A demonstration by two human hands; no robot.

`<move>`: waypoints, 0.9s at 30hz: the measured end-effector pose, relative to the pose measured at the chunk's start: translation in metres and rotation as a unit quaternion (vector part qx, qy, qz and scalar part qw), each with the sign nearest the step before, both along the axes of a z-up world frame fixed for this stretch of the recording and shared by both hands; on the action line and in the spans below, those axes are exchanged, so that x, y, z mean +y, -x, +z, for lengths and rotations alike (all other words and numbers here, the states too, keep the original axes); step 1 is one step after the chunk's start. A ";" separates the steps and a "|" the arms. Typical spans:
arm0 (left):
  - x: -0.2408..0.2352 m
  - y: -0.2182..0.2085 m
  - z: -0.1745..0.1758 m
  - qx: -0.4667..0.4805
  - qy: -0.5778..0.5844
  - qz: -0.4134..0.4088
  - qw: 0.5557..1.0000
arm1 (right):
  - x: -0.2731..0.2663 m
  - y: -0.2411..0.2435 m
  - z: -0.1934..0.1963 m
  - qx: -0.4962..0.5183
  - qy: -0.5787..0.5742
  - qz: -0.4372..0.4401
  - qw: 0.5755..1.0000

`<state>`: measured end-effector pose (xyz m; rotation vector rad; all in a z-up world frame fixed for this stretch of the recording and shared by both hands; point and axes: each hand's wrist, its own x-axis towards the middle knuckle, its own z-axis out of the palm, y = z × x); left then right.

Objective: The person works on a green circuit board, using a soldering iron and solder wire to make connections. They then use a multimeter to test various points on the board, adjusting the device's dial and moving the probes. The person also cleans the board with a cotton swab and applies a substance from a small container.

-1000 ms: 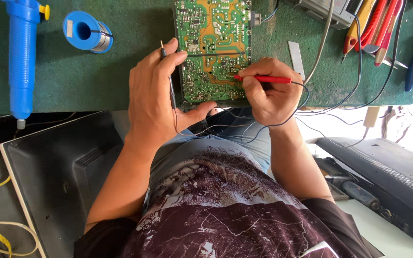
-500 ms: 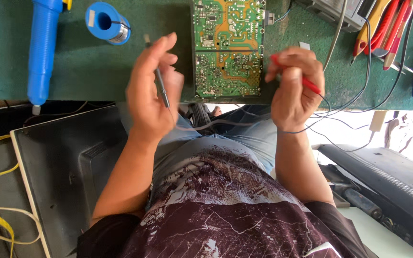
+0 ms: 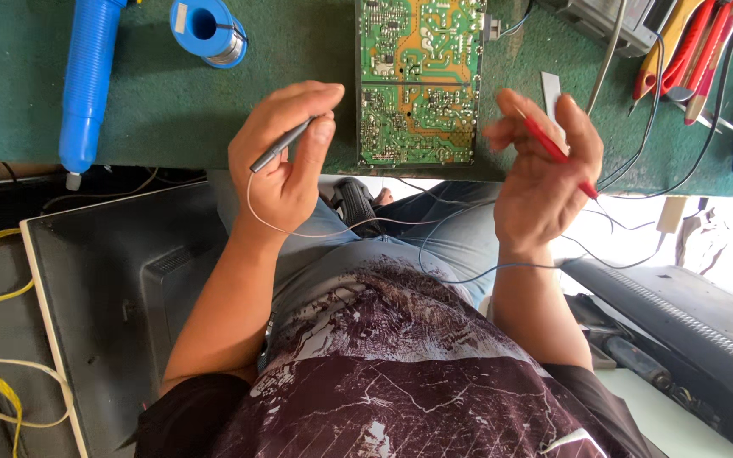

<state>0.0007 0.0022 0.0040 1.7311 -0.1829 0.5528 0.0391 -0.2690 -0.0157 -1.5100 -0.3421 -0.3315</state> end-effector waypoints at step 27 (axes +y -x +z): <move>-0.035 0.057 -0.007 -0.074 -0.229 -0.209 0.948 | -0.024 0.064 0.034 -0.072 0.299 0.263 0.914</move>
